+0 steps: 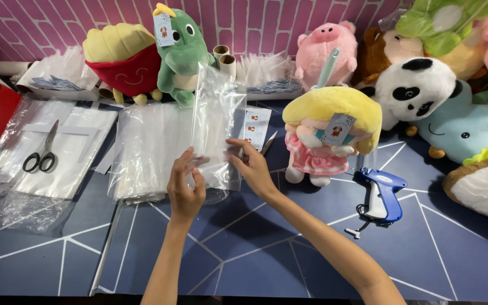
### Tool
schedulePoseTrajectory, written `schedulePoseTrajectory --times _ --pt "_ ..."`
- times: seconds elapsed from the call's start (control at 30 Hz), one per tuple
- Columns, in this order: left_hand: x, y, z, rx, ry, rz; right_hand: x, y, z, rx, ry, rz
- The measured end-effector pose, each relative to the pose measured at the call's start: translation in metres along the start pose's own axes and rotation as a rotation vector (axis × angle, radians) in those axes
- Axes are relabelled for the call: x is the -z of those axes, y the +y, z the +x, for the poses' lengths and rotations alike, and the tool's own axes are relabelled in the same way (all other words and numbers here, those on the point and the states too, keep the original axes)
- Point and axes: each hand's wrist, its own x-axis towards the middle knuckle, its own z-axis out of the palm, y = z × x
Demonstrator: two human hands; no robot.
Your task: The person places a plush doll into a clear plastic bag and uses a tape dispenser to seal the opening of the bag.
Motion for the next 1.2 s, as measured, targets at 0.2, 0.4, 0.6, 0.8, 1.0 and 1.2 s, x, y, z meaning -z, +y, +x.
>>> schedulePoseTrajectory --times 0.2,0.4,0.6,0.8,1.0,1.2 --pt "0.007 0.024 0.013 0.460 -0.185 -0.704 0.027 -0.049 -0.031 0.170 0.022 -0.066" --pt "-0.015 0.054 0.024 0.522 -0.455 -0.821 0.078 -0.030 -0.061 0.153 -0.066 -0.105" --pt "-0.058 0.054 0.037 0.658 -0.434 -1.009 0.098 -0.031 -0.077 0.055 0.062 -0.222" --pt "-0.077 0.042 0.028 0.910 -0.252 -1.207 0.130 0.001 -0.081 -0.485 -0.186 0.491" --pt "-0.061 0.047 0.030 0.806 -0.211 -1.035 0.129 -0.057 -0.081 -0.564 -0.403 0.429" --pt "-0.055 0.053 0.033 0.560 -0.227 -0.786 0.156 -0.063 -0.074 -0.302 -0.186 0.110"
